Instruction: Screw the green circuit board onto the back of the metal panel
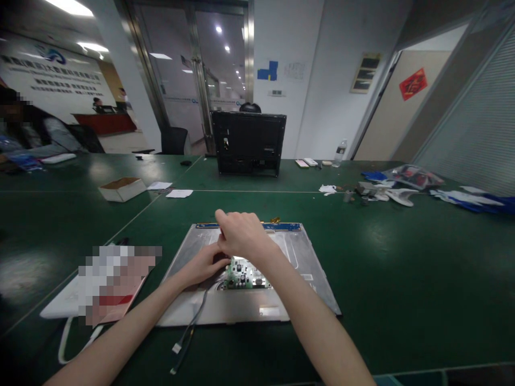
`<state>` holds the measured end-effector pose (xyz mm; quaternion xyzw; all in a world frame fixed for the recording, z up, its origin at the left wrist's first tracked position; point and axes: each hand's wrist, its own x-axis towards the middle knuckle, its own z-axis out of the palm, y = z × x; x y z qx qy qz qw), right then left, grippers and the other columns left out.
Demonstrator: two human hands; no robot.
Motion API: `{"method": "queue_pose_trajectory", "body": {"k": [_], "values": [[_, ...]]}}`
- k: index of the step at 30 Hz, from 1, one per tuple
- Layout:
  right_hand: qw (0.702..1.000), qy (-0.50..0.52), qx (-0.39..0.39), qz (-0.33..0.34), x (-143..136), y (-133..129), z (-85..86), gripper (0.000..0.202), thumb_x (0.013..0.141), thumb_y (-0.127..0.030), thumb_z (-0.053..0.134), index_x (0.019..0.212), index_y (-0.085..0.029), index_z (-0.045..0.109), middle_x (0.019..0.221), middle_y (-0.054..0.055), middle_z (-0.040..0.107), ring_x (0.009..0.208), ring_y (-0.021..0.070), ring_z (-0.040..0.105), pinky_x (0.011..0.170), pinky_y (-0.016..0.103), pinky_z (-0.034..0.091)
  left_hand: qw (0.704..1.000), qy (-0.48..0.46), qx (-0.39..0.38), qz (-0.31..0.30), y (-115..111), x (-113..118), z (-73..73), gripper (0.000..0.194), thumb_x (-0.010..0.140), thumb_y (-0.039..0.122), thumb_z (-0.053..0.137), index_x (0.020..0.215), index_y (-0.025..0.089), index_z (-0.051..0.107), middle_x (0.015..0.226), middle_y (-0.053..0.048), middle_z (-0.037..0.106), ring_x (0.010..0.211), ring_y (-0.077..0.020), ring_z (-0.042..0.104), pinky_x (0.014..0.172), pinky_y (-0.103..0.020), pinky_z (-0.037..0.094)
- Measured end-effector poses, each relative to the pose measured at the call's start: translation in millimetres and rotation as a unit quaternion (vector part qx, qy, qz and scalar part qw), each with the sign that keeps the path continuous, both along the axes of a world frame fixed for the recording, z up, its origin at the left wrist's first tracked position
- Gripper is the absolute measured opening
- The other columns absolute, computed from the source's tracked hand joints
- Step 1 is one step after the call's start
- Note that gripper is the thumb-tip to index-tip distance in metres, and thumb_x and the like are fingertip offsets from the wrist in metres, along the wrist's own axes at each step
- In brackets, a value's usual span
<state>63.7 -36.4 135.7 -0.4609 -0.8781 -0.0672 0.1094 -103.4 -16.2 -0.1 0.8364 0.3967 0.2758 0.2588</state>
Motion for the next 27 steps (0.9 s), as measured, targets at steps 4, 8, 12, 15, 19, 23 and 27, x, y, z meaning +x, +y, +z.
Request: {"method": "queue_pose_trajectory", "body": {"k": [4, 8, 12, 15, 19, 23, 27], "values": [[1.000, 0.005, 0.011, 0.005, 0.5, 0.3, -1.7, 0.017, 0.084, -0.034, 0.049, 0.095, -0.021, 0.051, 0.079, 0.003, 0.067, 0.065, 0.0160, 0.058, 0.050, 0.028, 0.018, 1.000, -0.002, -0.009, -0.003, -0.2, 0.5, 0.6, 0.009, 0.081, 0.017, 0.056, 0.088, 0.017, 0.061, 0.087, -0.004, 0.064, 0.080, -0.0186, 0.057, 0.073, -0.029, 0.044], [1.000, -0.003, 0.009, -0.008, 0.4, 3.3, -2.6, 0.016, 0.086, -0.034, 0.048, 0.094, -0.022, 0.052, 0.077, 0.003, 0.066, 0.063, 0.0143, 0.056, 0.050, 0.027, 0.018, 1.000, 0.007, -0.005, -0.001, -1.3, 0.4, 2.6, 0.007, 0.082, 0.018, 0.054, 0.085, 0.017, 0.061, 0.084, -0.004, 0.063, 0.078, -0.0181, 0.056, 0.071, -0.029, 0.044], [1.000, -0.003, 0.014, -0.006, -1.3, 2.5, -1.4, 0.015, 0.083, -0.027, 0.047, 0.097, -0.021, 0.051, 0.079, 0.003, 0.067, 0.064, 0.0143, 0.056, 0.051, 0.028, 0.019, 1.000, 0.009, -0.003, -0.004, -2.3, 0.2, 4.0, 0.008, 0.083, 0.019, 0.053, 0.085, 0.017, 0.060, 0.085, -0.004, 0.063, 0.078, -0.0183, 0.056, 0.072, -0.030, 0.044], [1.000, -0.005, 0.010, -0.007, -2.5, 1.2, -0.8, 0.015, 0.083, -0.026, 0.046, 0.097, -0.021, 0.050, 0.080, 0.003, 0.067, 0.064, 0.0146, 0.057, 0.051, 0.027, 0.019, 1.000, 0.009, -0.009, -0.005, -3.3, 0.0, 4.9, 0.010, 0.084, 0.020, 0.052, 0.088, 0.017, 0.060, 0.087, -0.005, 0.063, 0.079, -0.0189, 0.056, 0.072, -0.031, 0.044], [1.000, -0.001, 0.012, -0.008, -2.6, 1.7, -1.6, 0.015, 0.083, -0.026, 0.046, 0.097, -0.021, 0.049, 0.080, 0.004, 0.067, 0.065, 0.0154, 0.057, 0.051, 0.027, 0.019, 1.000, 0.006, -0.011, -0.004, -3.7, -0.3, 4.7, 0.009, 0.085, 0.019, 0.052, 0.089, 0.017, 0.060, 0.087, -0.005, 0.063, 0.080, -0.0188, 0.056, 0.072, -0.030, 0.044], [1.000, -0.007, 0.013, -0.008, -2.3, 2.6, -2.3, 0.016, 0.083, -0.028, 0.046, 0.097, -0.021, 0.050, 0.081, 0.004, 0.067, 0.064, 0.0151, 0.056, 0.051, 0.027, 0.019, 1.000, 0.005, -0.007, -0.009, -3.0, -0.4, 3.8, 0.008, 0.084, 0.019, 0.052, 0.088, 0.017, 0.060, 0.087, -0.004, 0.062, 0.080, -0.0184, 0.056, 0.073, -0.030, 0.044], [1.000, -0.009, 0.014, -0.011, -2.8, 2.4, -2.0, 0.017, 0.083, -0.029, 0.047, 0.097, -0.021, 0.052, 0.078, 0.003, 0.066, 0.063, 0.0153, 0.056, 0.051, 0.028, 0.018, 1.000, 0.009, -0.003, -0.011, -2.8, 0.1, 4.0, 0.009, 0.083, 0.018, 0.052, 0.089, 0.017, 0.060, 0.087, -0.004, 0.062, 0.080, -0.0187, 0.056, 0.073, -0.030, 0.044]]}}
